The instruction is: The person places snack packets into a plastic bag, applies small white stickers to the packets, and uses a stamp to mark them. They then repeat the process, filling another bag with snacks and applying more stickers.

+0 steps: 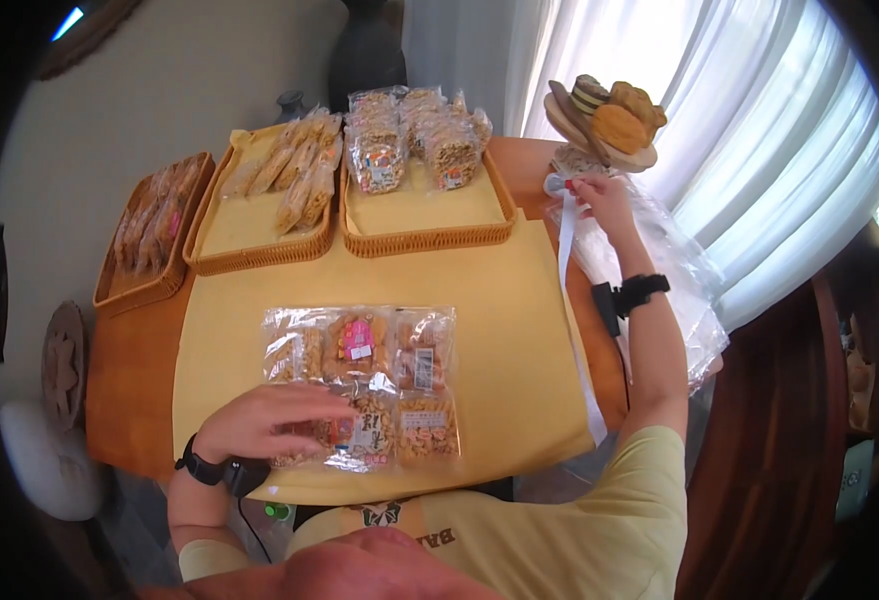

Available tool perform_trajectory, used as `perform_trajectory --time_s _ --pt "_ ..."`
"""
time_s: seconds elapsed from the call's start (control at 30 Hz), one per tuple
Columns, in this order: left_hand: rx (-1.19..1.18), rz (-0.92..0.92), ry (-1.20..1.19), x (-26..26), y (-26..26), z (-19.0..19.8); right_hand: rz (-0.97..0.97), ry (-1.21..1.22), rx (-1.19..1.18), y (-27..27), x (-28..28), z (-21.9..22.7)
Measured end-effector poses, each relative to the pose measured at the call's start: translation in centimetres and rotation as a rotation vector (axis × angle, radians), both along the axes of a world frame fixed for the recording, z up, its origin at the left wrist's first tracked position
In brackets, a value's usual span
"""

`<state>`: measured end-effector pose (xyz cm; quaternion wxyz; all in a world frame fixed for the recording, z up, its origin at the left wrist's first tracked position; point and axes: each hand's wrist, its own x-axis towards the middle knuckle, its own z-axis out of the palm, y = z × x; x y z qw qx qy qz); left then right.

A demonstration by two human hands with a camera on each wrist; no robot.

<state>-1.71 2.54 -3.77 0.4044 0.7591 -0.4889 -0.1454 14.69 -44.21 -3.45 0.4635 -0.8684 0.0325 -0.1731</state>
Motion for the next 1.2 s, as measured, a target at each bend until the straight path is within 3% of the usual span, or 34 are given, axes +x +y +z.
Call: perform_trajectory --time_s 0.03,0.1,0.23,0.37,0.47,0.6,0.67,0.8,0.97,1.2 --pt "-0.001 0.015 0.017 -0.2 0.0 0.3 0.09 0.027 0.083 1.4 -1.1 0.7" --pt "-0.164 0.279 0.196 -0.6 -0.2 0.7 0.314 0.1 0.236 5.0 -3.5 2.3" --pt "-0.488 0.411 0.297 -0.9 -0.2 -0.5 0.699 0.255 0.334 15.7 -9.0 3.7" --pt "-0.498 0.494 0.061 -1.1 -0.4 -0.8 0.926 0.454 0.434 23.2 -13.2 1.5" --pt "-0.311 0.532 -0.105 -1.3 -0.1 -0.6 0.945 0.583 0.646 25.2 -14.0 -0.1" --pt "-0.341 0.558 -0.217 -1.5 -0.2 -0.3 0.955 0.558 0.713 25.7 -15.0 -0.1" --pt "-0.271 0.49 -0.423 -1.7 -0.4 0.4 0.988 0.539 0.759 25.9 -15.3 -0.1" --pt "-0.314 0.556 -0.404 -2.1 -0.4 0.2 1.029 0.515 0.699 26.2 -15.6 0.3" --pt "-0.324 0.559 -0.149 -2.3 -0.4 -0.2 1.08 0.398 0.633 26.8 -15.8 0.0" --pt "-0.306 0.515 -0.275 -2.1 -0.5 -0.5 1.091 0.326 0.667 26.6 -16.0 0.1"
